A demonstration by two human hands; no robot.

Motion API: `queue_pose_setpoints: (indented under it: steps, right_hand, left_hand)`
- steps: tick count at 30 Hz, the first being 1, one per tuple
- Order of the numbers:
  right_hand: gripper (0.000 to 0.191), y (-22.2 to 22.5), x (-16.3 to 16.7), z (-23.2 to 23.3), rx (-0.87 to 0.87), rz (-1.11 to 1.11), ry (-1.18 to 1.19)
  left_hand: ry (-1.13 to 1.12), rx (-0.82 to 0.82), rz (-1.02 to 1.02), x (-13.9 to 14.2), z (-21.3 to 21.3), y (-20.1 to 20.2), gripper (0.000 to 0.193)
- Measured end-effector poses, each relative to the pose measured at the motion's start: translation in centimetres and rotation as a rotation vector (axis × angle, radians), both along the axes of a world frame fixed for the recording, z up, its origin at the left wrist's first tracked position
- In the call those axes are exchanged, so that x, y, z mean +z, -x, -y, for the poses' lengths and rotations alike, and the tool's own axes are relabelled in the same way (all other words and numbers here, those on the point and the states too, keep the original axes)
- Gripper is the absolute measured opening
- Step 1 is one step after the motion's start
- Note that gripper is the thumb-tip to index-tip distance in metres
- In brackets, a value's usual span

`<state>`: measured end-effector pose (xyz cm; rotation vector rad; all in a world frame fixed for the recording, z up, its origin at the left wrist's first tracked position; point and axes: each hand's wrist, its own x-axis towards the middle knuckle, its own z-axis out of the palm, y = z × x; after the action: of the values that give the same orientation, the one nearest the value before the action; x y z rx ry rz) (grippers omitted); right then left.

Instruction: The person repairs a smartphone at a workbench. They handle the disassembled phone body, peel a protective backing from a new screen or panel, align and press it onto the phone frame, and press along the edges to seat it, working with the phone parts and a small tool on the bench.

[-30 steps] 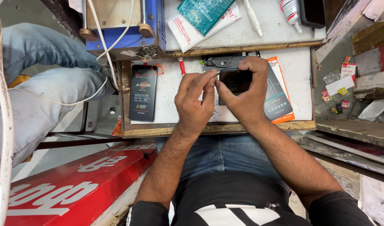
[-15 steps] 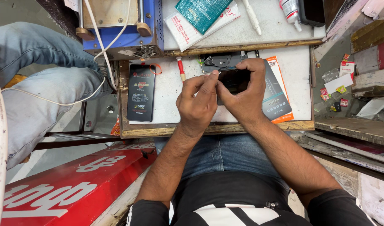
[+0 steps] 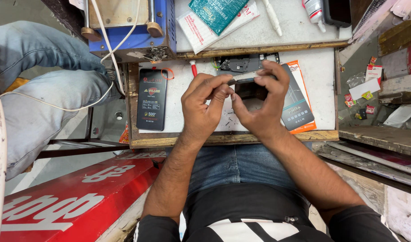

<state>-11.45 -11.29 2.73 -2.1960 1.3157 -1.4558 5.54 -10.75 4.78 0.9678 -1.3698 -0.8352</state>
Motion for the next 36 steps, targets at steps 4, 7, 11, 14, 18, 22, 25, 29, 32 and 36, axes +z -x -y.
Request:
queue_pose_setpoints:
  steps: [4,7,11,14,18,22,25,29,32,36]
  right_hand:
    - [0.074,-0.4,-0.3,-0.7,-0.031,-0.079,0.057]
    - [0.072,-0.4,-0.4,-1.2,-0.027,-0.113,0.036]
    - [0.069,-0.2,-0.4,-1.7,-0.016,-0.149,-0.02]
    - [0.067,-0.3,-0.3,-1.7,0.001,-0.141,-0.031]
    - [0.065,-0.5,0.1,-1.4,0.023,-0.127,-0.022]
    - [0.063,-0.9,1.1,-1.8,-0.005,-0.157,-0.032]
    - [0.061,-1.4,1.8,-2.0,-0.026,-0.168,-0.025]
    - [0.061,-1.6,2.4,-2.3,-0.035,-0.188,0.004]
    - [0.061,-1.6,2.5,-2.8,-0.038,-0.184,-0.024]
    - [0.06,-1.5,2.6,-3.1,-0.044,-0.197,-0.03]
  left_hand:
    - [0.051,0.012,0.128,0.4,-0.6,-0.2,0.02]
    - [0.024,-0.061,0.1,0.6,-0.8,-0.8,0.02]
    - [-0.028,-0.153,0.049,0.7,-0.7,-1.6,0.019]
    - [-0.044,-0.165,0.042,0.5,-0.7,-1.8,0.019]
    - [-0.057,-0.163,0.022,0.3,-0.7,-1.9,0.019]
    - [-0.007,-0.097,0.069,0.3,-1.3,-1.8,0.02]
    - [0.084,0.025,0.129,0.3,-2.2,-1.0,0.023]
    - [0.188,0.148,0.203,-0.1,-3.4,0.2,0.027]
    - [0.292,0.183,0.263,-0.6,-3.7,0.5,0.03]
    - [0.369,0.191,0.305,-0.9,-4.0,0.5,0.034]
